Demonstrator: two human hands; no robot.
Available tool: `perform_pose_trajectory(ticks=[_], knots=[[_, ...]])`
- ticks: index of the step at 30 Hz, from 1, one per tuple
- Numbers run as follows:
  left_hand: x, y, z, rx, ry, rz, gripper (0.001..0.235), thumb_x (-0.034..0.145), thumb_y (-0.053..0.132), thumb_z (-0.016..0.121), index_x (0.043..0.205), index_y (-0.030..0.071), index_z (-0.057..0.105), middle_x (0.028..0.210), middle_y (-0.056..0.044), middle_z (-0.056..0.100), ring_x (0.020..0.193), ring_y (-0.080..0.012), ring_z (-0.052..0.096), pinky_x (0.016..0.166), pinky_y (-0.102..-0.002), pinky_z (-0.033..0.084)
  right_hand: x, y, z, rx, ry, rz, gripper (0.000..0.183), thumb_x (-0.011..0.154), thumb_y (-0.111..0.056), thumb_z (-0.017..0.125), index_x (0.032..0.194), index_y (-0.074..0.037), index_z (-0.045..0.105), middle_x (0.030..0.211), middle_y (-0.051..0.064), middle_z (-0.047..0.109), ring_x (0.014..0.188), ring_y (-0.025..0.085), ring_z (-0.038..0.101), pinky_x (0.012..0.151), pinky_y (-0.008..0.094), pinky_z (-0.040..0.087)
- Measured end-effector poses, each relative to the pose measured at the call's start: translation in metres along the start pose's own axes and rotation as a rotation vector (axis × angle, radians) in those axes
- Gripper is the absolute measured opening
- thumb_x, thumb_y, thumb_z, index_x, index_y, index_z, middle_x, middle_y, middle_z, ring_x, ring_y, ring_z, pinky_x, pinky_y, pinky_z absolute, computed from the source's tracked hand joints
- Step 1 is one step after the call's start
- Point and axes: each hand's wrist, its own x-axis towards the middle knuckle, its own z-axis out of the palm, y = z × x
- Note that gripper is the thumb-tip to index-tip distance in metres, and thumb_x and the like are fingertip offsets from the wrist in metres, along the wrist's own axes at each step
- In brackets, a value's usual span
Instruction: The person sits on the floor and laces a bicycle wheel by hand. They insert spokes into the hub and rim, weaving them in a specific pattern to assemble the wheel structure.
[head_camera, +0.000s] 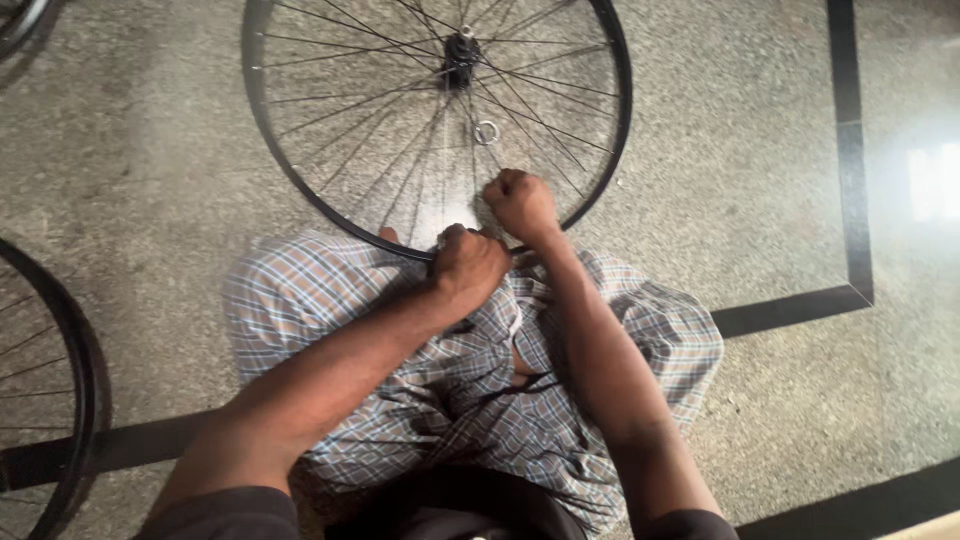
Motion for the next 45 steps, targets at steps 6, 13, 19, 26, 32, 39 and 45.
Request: perform_pose_trajectory(ticks=[6,13,19,26,32,39,45], knots=[[0.005,0.0,0.0,-0.043,-0.027,0.056,0.021,0.087,0.023,0.076,0.07,0.02,0.065,0.065,-0.001,0.066,0.059,-0.0159,0.063,0.055,-0.038,0.045,0.018,-0.005,0.004,0.131,0.122,0.111,0.043,0.092,-0.043,0.068,0.082,-0.001,0.065,0.075,0.022,0.067,0.071,0.038,0.065,0.069,0.049,0.051],[0.005,-0.03,-0.021,-0.536,0.044,-0.325,0.014,0.086,0.019,0.067,0.095,0.008,0.069,0.093,-0.015,0.074,0.087,-0.0359,0.073,0.076,-0.049,0.055,0.086,-0.035,0.022,0.132,0.235,0.059,0.048,0.08,-0.05,0.076,0.088,-0.003,0.067,0.079,0.022,0.069,0.076,0.04,0.066,0.069,0.049,0.052],[0.034,-0.087,-0.023,-0.928,0.28,-0.719,0.022,0.088,0.011,0.064,0.108,0.003,0.068,0.099,-0.023,0.074,0.094,-0.0417,0.071,0.082,-0.051,0.055,0.124,-0.03,0.047,0.029,0.242,0.097,0.035,0.082,-0.039,0.068,0.09,-0.006,0.071,0.084,0.022,0.072,0.083,0.041,0.069,0.076,0.051,0.053],[0.06,-0.098,-0.009,-0.993,0.363,-0.774,0.023,0.081,0.004,0.063,0.103,-0.001,0.065,0.099,-0.027,0.07,0.093,-0.0433,0.069,0.08,-0.049,0.054,0.064,-0.001,0.024,0.121,0.039,0.003,0.028,0.088,-0.032,0.066,0.085,-0.004,0.073,0.086,0.023,0.072,0.082,0.041,0.07,0.074,0.048,0.054],[0.067,-0.088,0.004,-1.073,0.421,-0.737,0.013,0.089,0.008,0.062,0.097,-0.001,0.063,0.094,-0.024,0.072,0.091,-0.0401,0.071,0.081,-0.048,0.055,-0.025,-0.009,-0.002,0.121,-0.009,0.123,0.025,0.089,-0.03,0.063,0.097,-0.008,0.07,0.078,0.019,0.071,0.075,0.038,0.071,0.069,0.046,0.053],[0.091,-0.071,0.016,-1.126,0.498,-0.741,0.052,0.09,0.015,0.071,0.133,-0.008,0.052,0.125,-0.031,0.063,0.115,-0.0418,0.064,0.1,-0.046,0.05,-0.051,-0.006,0.003,0.14,0.149,-0.082,0.032,0.088,-0.022,0.071,0.116,-0.007,0.07,0.085,0.016,0.071,0.075,0.032,0.068,0.068,0.042,0.052],[0.101,-0.055,0.024,-1.011,0.516,-0.757,0.062,0.094,0.018,0.068,0.142,-0.012,0.045,0.143,-0.031,0.051,0.133,-0.0434,0.055,0.112,-0.047,0.047,-0.048,0.025,0.006,0.558,0.038,-0.018,0.027,0.093,-0.01,0.072,0.119,-0.001,0.071,0.082,0.001,0.066,0.075,0.012,0.058,0.067,0.031,0.049]])
